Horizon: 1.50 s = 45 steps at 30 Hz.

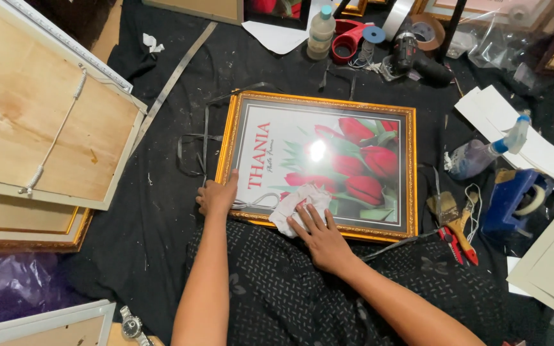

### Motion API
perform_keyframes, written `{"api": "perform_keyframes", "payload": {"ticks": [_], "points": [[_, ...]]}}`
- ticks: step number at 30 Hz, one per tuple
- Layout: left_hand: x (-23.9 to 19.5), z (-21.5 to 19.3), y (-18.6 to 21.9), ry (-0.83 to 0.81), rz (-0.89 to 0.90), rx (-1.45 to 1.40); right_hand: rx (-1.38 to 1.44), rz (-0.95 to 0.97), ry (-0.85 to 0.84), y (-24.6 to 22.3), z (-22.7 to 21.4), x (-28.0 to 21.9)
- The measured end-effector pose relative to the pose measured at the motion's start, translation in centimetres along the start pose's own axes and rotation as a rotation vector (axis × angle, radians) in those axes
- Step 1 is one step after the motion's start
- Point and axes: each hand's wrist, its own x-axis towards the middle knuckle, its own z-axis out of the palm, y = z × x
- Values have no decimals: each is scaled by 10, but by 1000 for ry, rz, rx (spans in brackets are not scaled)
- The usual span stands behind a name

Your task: The person wipes the glass surface of a gold-framed picture with a white cloth. They repeatedly rub and wipe different areas of the frame's glass, occasionally adjusting the cloth and repositioning their hands to cover the entire surface.

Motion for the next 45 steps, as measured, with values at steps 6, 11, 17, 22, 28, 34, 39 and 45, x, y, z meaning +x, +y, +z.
{"api": "perform_keyframes", "payload": {"ticks": [6,11,17,22,28,34,39,45], "points": [[-10,-11,15,10,-15,23,-111,-21,304,19,39,8],[-19,-15,17,-13,24,37,-169,20,450,24,49,11],[-25,-18,19,-42,63,32,-209,26,470,24,55,14],[-20,-15,16,-59,111,0,-183,45,476,31,56,15],[-35,-17,27,-121,203,-47,-131,148,440,42,50,14],[-10,-1,20,-113,256,-30,69,363,77,29,-20,6],[1,11,23,-95,175,1,91,373,138,3,-28,17],[-7,11,32,-39,196,-8,288,439,140,-29,-19,55]]}}
